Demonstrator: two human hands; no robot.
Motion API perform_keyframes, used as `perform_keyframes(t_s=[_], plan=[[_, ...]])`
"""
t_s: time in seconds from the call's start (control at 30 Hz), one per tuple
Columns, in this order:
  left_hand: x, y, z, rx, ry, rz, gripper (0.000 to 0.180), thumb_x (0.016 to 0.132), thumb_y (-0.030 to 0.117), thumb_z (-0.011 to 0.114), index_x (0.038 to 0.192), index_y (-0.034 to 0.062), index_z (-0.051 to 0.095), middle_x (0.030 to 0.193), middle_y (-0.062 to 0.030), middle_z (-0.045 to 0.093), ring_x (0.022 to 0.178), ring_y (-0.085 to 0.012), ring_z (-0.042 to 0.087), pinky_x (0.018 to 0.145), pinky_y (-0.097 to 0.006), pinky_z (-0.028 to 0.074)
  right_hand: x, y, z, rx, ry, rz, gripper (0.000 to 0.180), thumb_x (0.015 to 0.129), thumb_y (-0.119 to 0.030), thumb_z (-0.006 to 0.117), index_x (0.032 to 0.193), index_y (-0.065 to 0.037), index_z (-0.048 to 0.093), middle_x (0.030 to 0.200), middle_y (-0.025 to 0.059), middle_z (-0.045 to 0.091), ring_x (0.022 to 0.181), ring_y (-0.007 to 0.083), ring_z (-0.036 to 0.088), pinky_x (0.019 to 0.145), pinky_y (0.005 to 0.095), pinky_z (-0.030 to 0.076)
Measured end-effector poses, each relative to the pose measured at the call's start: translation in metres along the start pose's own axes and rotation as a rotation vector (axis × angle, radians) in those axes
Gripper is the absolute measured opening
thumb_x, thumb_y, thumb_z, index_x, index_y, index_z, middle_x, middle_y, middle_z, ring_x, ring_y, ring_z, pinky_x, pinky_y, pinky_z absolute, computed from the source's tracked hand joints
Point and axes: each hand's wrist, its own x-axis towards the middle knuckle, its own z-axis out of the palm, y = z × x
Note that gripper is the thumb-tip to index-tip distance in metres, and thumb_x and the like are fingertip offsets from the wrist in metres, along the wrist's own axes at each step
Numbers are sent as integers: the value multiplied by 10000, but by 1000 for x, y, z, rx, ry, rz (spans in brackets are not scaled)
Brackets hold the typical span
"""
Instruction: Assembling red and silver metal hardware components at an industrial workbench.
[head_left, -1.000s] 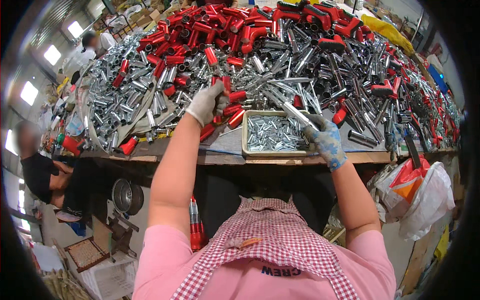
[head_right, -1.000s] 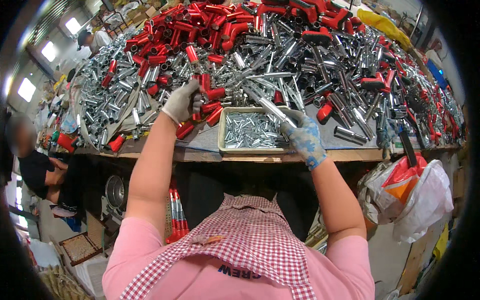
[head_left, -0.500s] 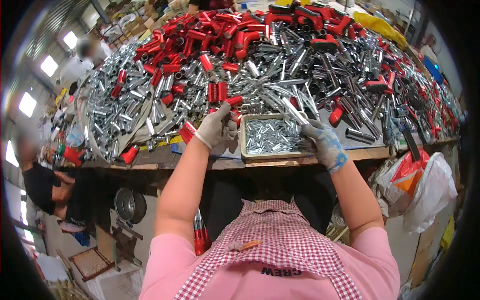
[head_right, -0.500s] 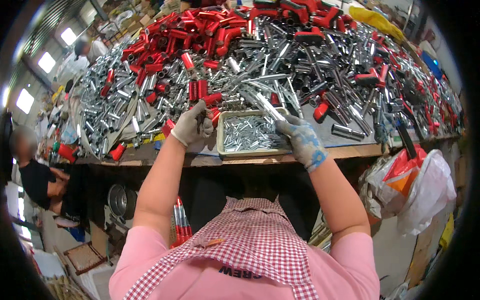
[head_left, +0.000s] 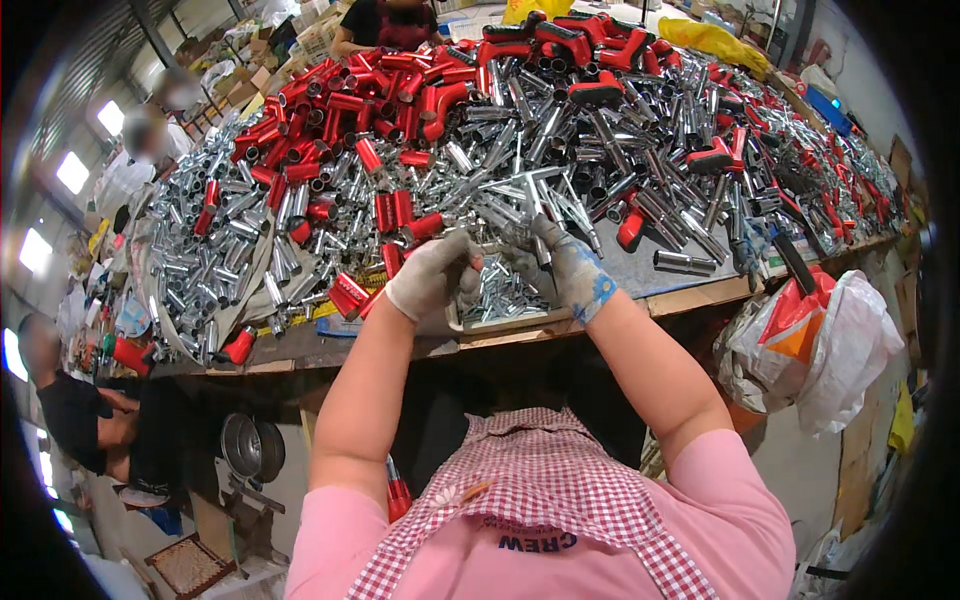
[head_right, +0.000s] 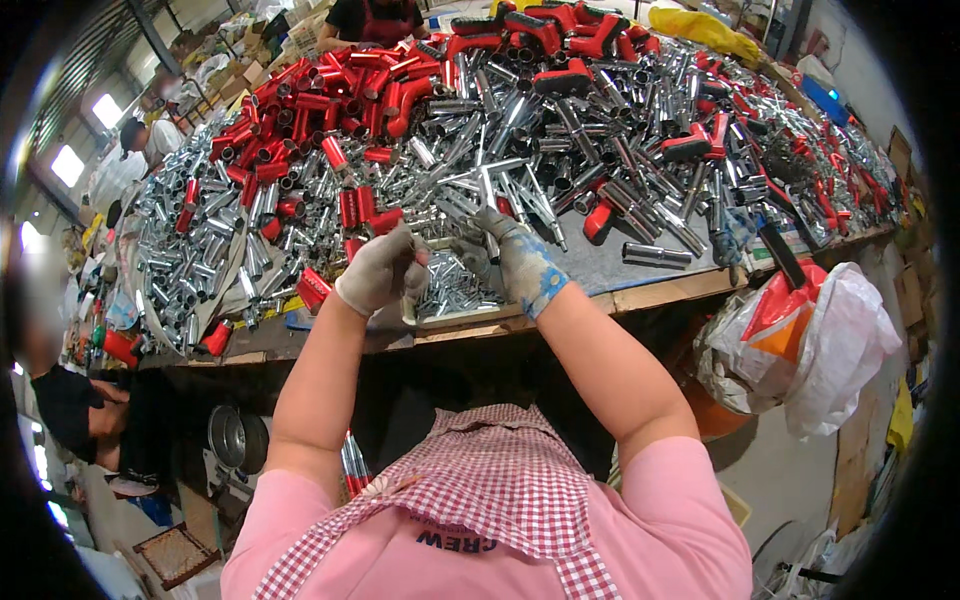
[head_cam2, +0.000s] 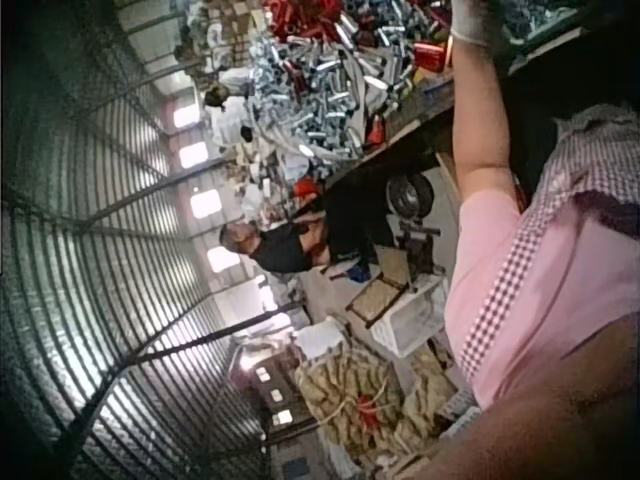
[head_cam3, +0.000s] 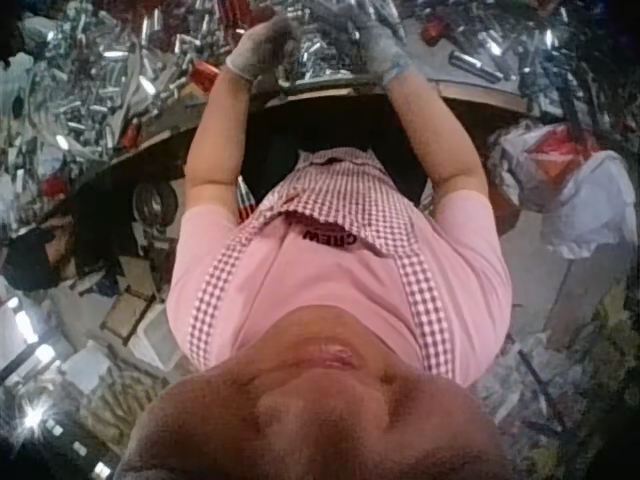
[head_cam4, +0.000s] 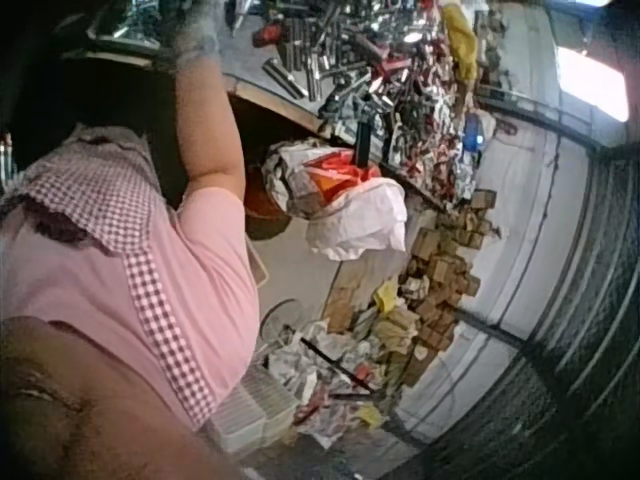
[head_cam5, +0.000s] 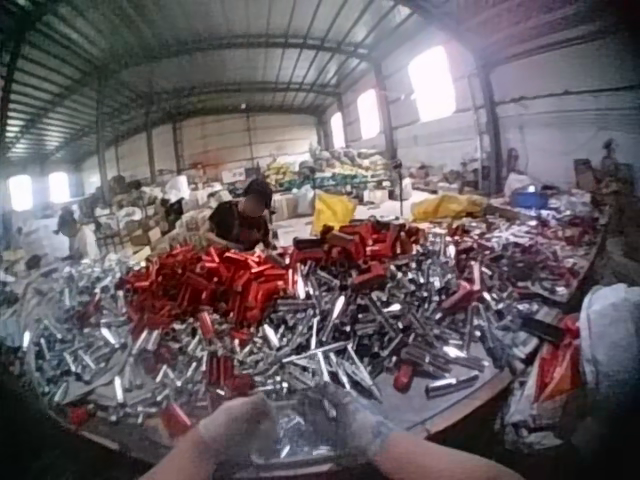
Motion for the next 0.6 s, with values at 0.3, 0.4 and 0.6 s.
perform_keyframes(t_s=[0.3, 0.4, 0.6], plan=[[-7, -6, 25, 1217, 340, 244, 332, 856, 287, 659, 1042, 13, 673, 895, -128, 684, 763, -230, 651, 716, -358, 510, -5, -18, -3, -383, 323, -305, 199, 893, -132, 621, 1066, -86, 536, 800, 29, 599, 559, 86, 505, 381, 183, 352], [-9, -3, 43, 1468, 469, 418, 345, 821, 275, 690, 1042, 11, 667, 906, -168, 678, 840, -329, 651, 790, -407, 509, -7, -14, -1, -449, 352, -265, 217, 910, -210, 635, 1072, -99, 542, 820, 29, 610, 563, 88, 508, 394, 196, 366], [-4, -8, 38, 1607, 420, 906, 327, 781, 197, 725, 1038, 13, 646, 876, -160, 666, 806, -340, 640, 767, -419, 517, -12, -10, 0, -316, 153, -34, 286, 938, -338, 605, 1092, -103, 551, 835, 29, 620, 566, 69, 498, 415, 201, 363]])
